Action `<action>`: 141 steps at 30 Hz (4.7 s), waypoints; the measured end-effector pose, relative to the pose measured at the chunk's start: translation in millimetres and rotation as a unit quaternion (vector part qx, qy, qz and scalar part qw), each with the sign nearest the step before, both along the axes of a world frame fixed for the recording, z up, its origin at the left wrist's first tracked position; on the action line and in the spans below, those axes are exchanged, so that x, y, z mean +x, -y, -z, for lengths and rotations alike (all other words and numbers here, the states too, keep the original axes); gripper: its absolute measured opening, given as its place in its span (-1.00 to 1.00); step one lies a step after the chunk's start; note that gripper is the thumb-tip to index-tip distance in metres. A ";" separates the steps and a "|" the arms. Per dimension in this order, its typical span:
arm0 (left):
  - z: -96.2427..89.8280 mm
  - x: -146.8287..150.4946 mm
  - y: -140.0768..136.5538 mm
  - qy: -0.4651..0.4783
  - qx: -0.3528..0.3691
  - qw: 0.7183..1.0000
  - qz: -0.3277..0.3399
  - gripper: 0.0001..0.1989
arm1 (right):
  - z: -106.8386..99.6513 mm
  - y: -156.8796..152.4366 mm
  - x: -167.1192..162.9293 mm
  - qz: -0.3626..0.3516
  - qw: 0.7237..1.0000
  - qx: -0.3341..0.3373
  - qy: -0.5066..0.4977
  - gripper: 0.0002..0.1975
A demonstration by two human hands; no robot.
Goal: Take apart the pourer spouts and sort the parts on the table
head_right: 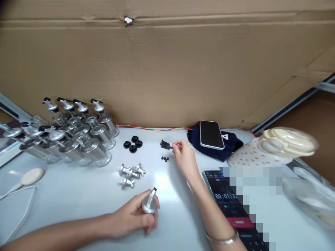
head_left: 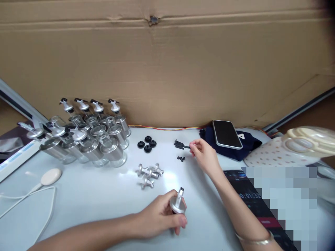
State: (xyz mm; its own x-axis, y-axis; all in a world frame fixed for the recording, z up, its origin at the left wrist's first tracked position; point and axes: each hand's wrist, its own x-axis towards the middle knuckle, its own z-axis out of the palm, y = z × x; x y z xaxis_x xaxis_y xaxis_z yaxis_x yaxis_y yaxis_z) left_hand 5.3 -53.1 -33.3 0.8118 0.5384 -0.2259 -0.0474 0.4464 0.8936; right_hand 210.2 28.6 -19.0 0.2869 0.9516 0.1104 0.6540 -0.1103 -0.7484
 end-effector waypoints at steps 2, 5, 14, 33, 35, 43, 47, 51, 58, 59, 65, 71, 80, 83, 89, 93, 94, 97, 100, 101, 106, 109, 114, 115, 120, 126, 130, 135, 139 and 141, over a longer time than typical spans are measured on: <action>1.5 -0.3 0.5 0.005 0.004 1.000 -0.001 -0.45 | 6.7 -11.1 2.6 -0.007 0.999 -0.020 0.024 -0.93; 3.3 -1.0 1.2 0.006 0.009 1.000 -0.003 -0.45 | 17.3 -20.3 1.1 -0.038 0.996 -0.036 0.066 -0.89; 3.9 -0.9 2.5 -0.003 0.012 1.000 -0.010 -0.46 | 26.4 -29.5 -7.0 -0.063 0.975 -0.014 0.211 -0.92; 2.3 -0.5 1.2 -0.003 0.011 1.000 -0.008 -0.42 | 29.0 -27.7 1.8 -0.112 0.958 -0.007 0.263 -0.74; 3.1 -0.8 1.2 -0.001 0.006 1.000 -0.010 -0.42 | 27.0 -24.0 3.4 -0.109 0.959 -0.012 0.261 -0.75; 8.6 -0.6 0.5 0.011 -0.013 1.000 -0.017 -0.45 | 22.3 -16.0 4.8 -0.115 0.966 -0.018 0.229 -0.81; 8.2 -1.1 0.6 0.007 -0.003 1.000 -0.017 -0.46 | 22.6 -17.5 5.1 -0.117 0.971 -0.013 0.210 -0.77; 6.5 -1.8 0.4 0.002 -0.010 1.000 -0.017 -0.47 | 17.7 -10.5 8.2 -0.137 0.973 -0.009 0.188 -0.77; 5.1 -1.9 -0.3 -0.005 -0.015 1.000 -0.014 -0.46 | 6.7 11.8 4.0 -0.241 0.959 -0.027 0.145 -0.76; 5.2 -1.9 -0.3 -0.007 -0.017 1.000 -0.014 -0.46 | 6.5 12.6 2.4 -0.245 0.959 -0.025 0.141 -0.75; 5.0 -1.6 -0.6 -0.011 -0.024 1.000 -0.017 -0.46 | 8.7 8.8 -1.5 -0.265 0.953 -0.011 0.143 -0.79; 5.8 -1.9 -0.3 -0.018 -0.024 0.999 -0.015 -0.46 | 7.1 8.1 -2.0 -0.267 0.952 -0.009 0.152 -0.81; 1.1 -1.1 -0.1 -0.026 -0.023 0.999 -0.012 -0.44 | 7.1 8.9 -1.5 -0.261 0.954 -0.020 0.146 -0.81; 1.2 -0.9 -0.4 -0.023 -0.021 0.999 -0.009 -0.44 | 8.9 8.0 -1.2 -0.262 0.954 -0.023 0.143 -0.82; 4.0 -1.7 1.1 -0.016 -0.014 1.000 -0.008 -0.46 | 5.6 8.4 -2.9 -0.263 0.954 -0.038 0.138 -0.82; 3.4 -2.5 0.9 -0.018 -0.015 1.000 -0.007 -0.46 | 0.2 11.9 -1.3 -0.270 0.951 -0.055 0.138 -0.81; 3.2 -2.7 0.6 -0.019 -0.016 1.000 -0.007 -0.46 | -1.1 12.8 -0.6 -0.270 0.951 -0.060 0.138 -0.80; 3.2 -2.6 0.0 -0.021 -0.019 1.000 -0.007 -0.46 | -4.5 14.7 0.8 -0.265 0.950 -0.077 0.144 -0.81; 3.2 -1.9 0.0 -0.023 -0.021 1.000 -0.007 -0.46 | -7.0 15.5 1.1 -0.258 0.949 -0.097 0.150 -0.84; 3.2 -1.8 0.1 -0.023 -0.020 1.000 -0.006 -0.46 | -7.5 15.8 0.9 -0.257 0.949 -0.101 0.152 -0.85; 3.1 -1.5 0.0 -0.023 -0.022 0.999 -0.005 -0.47 | -4.3 16.2 -3.9 -0.254 0.954 -0.062 0.143 -0.88; 2.5 -1.4 -0.5 -0.025 -0.023 0.999 -0.006 -0.46 | 0.9 15.0 -9.1 -0.261 0.954 -0.002 0.146 -0.86; 1.4 -1.3 -1.1 -0.023 -0.019 1.000 -0.005 -0.46 | 4.0 13.1 -13.2 -0.287 0.942 0.020 0.173 -0.87; 1.7 -1.4 -1.2 -0.022 -0.019 1.000 -0.006 -0.46 | 3.4 13.3 -13.0 -0.287 0.942 0.019 0.173 -0.86; 5.2 -1.8 -1.6 -0.009 -0.030 0.999 -0.017 -0.51 | 0.5 15.4 -8.8 -0.284 0.945 -0.008 0.162 -0.85; 6.6 -0.8 -2.3 0.015 -0.045 0.998 -0.030 -0.57 | -10.5 20.4 -1.4 -0.256 0.960 -0.010 0.115 -0.81; 6.6 -1.0 -3.2 0.021 -0.046 0.998 -0.029 -0.58 | -28.8 32.9 -5.9 -0.293 0.952 -0.063 -0.061 -0.78; 10.0 -2.0 -4.9 0.032 -0.046 0.998 -0.028 -0.57 | -37.2 44.9 -22.0 -0.451 0.848 -0.189 -0.208 -0.75; 11.3 -2.2 -5.0 0.017 -0.061 0.998 -0.014 -0.50 | -32.0 46.1 -27.9 -0.467 0.844 -0.201 -0.168 -0.65; 10.0 -2.4 -4.3 0.007 -0.068 0.998 0.002 -0.48 | -29.9 46.9 -28.5 -0.477 0.839 -0.212 -0.156 -0.61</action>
State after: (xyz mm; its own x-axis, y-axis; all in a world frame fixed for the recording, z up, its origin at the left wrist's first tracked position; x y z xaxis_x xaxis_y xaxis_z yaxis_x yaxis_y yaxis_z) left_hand 2.9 -48.9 -43.3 0.8177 0.5001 -0.2852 -0.0578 0.5642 0.8236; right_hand 181.7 -18.4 10.8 -0.6752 0.6993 -0.2346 0.3752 0.0517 -0.9255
